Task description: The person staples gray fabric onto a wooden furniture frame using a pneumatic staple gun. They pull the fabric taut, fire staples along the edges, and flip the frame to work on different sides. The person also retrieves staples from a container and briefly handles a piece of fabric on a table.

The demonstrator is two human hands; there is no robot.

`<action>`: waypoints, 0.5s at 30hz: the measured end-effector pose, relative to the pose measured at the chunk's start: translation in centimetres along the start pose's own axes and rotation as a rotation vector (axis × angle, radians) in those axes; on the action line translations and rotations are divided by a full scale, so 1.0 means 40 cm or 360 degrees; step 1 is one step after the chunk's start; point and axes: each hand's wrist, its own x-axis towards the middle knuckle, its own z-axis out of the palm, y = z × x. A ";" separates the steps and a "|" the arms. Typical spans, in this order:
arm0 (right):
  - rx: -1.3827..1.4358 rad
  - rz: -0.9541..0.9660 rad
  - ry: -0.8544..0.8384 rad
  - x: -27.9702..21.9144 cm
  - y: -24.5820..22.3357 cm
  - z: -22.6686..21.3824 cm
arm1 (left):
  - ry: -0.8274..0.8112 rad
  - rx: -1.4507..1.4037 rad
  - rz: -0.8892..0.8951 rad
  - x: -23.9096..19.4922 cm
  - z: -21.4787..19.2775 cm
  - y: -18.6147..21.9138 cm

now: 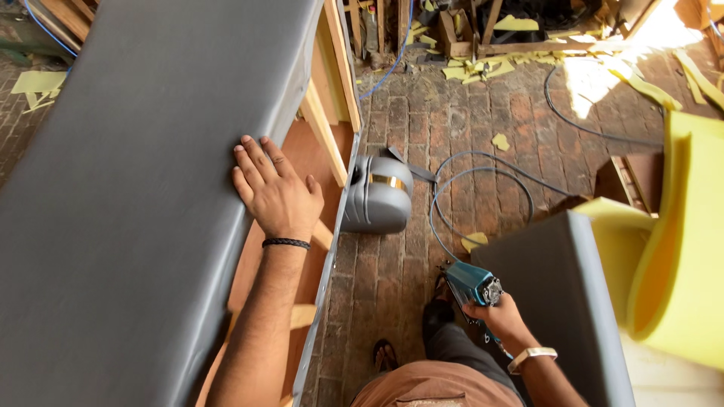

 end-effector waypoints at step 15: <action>-0.0152 -0.0221 -0.0321 0.610 -0.383 -0.208 | -0.0166 0.0062 -0.0191 0.477 0.253 0.261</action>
